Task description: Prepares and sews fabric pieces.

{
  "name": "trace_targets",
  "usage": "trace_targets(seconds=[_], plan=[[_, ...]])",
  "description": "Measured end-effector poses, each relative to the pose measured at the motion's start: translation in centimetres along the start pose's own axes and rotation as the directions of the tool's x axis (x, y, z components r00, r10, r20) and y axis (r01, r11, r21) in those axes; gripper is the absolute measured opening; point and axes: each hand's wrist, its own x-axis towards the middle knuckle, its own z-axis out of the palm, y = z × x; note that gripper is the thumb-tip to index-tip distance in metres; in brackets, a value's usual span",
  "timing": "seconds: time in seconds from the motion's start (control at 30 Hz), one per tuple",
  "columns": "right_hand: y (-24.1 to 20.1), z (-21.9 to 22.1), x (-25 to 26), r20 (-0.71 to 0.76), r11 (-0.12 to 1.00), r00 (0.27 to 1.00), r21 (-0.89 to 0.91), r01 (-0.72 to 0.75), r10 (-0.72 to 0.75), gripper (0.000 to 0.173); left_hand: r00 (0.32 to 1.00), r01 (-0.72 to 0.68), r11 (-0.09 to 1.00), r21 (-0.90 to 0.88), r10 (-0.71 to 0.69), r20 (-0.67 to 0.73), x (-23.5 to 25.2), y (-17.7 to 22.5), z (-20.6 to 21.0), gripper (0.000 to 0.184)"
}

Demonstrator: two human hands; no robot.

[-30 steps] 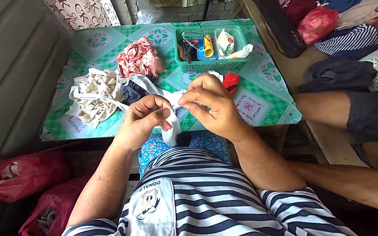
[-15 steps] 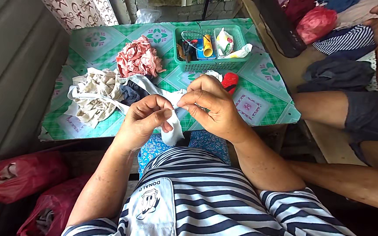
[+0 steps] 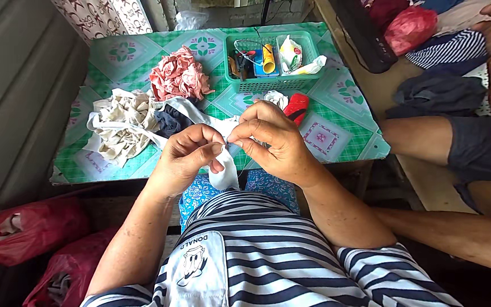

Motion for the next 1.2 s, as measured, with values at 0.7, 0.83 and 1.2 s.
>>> trace_targets(seconds=[0.7, 0.83, 1.2], plan=[[0.02, -0.55, 0.09, 0.034, 1.0, 0.999, 0.002, 0.029, -0.03, 0.012, 0.999, 0.036, 0.999, 0.008, -0.036, -0.001, -0.02, 0.14, 0.22, 0.007], [0.09, -0.34, 0.0, 0.037, 0.999, 0.999, 0.033, 0.021, -0.022, 0.011, 0.999, 0.032, 0.999, -0.002, -0.032, 0.011, 0.0, 0.07, 0.21, 0.007], [-0.03, 0.21, -0.14, 0.0, 0.991, 1.0, 0.135, 0.014, -0.014, 0.016, 1.0, -0.009, 1.0, -0.004, 0.009, -0.018, 0.0, -0.15, 0.31, 0.009]])
